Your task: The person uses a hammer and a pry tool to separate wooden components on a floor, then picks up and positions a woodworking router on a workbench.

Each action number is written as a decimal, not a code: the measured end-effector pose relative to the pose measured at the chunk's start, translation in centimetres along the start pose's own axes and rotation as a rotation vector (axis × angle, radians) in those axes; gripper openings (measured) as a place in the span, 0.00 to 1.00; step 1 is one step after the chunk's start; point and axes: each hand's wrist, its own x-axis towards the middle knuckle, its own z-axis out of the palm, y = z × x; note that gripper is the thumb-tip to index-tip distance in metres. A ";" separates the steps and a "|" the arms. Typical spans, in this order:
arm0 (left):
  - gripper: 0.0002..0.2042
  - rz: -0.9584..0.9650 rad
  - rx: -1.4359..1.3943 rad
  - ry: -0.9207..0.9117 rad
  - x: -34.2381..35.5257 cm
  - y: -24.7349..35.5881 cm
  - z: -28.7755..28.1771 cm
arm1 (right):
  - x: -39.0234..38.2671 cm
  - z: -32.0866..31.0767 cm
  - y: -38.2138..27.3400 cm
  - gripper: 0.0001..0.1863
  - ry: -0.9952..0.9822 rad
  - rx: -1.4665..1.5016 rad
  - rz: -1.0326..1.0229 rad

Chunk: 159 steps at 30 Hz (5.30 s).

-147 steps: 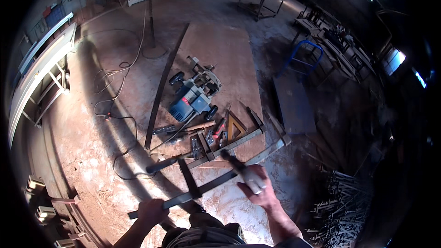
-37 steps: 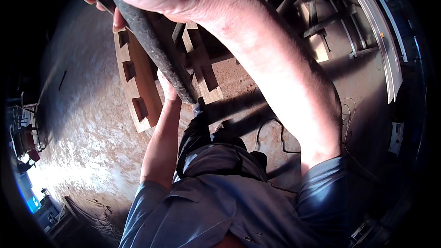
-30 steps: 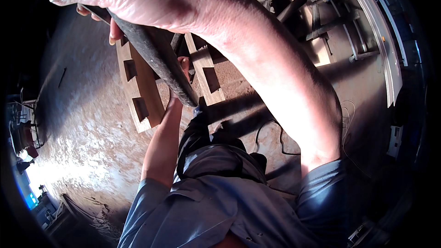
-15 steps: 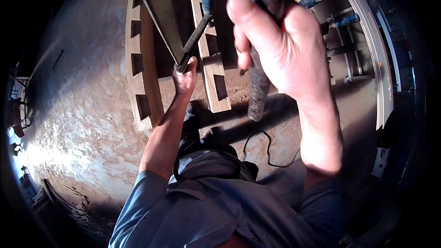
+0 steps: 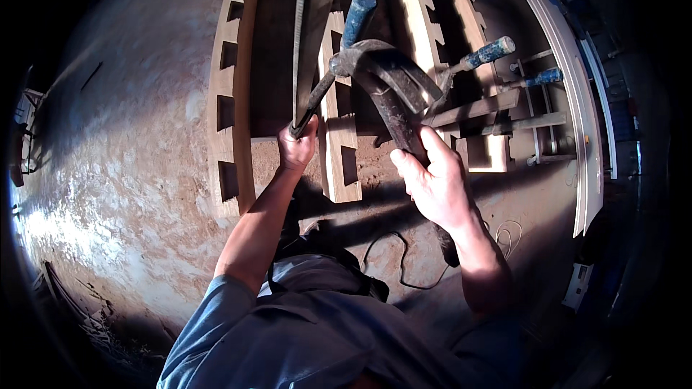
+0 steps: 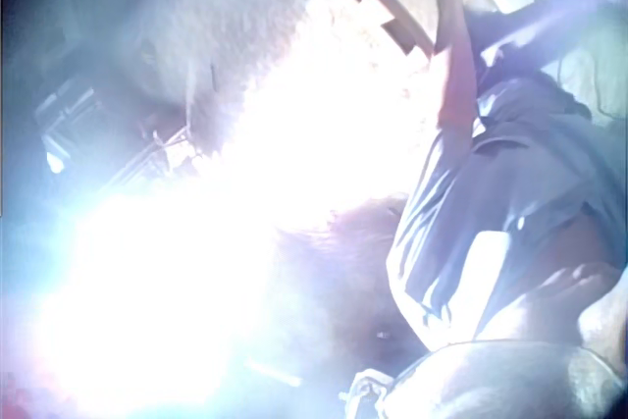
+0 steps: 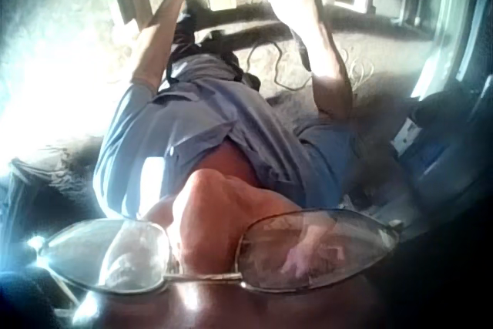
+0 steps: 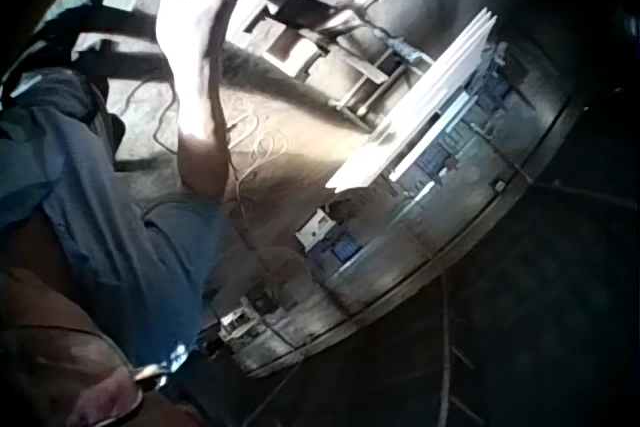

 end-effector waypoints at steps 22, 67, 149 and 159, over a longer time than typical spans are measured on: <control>0.09 0.041 -0.155 0.048 0.1 -0.5 0.7 | 3.9 1.6 1.5 0.21 -0.065 -0.421 0.022; 0.15 -0.858 0.597 -1.578 -28.2 -11.4 -15.6 | -50.7 23.3 -1.0 0.23 0.747 0.107 1.215; 0.10 -0.893 -0.114 -1.880 -63.0 22.6 -17.8 | -82.7 48.9 -17.1 0.06 1.977 0.801 1.297; 0.07 -0.528 0.174 -1.182 -42.3 20.1 -27.4 | -75.6 38.0 -6.4 0.07 1.051 0.692 1.059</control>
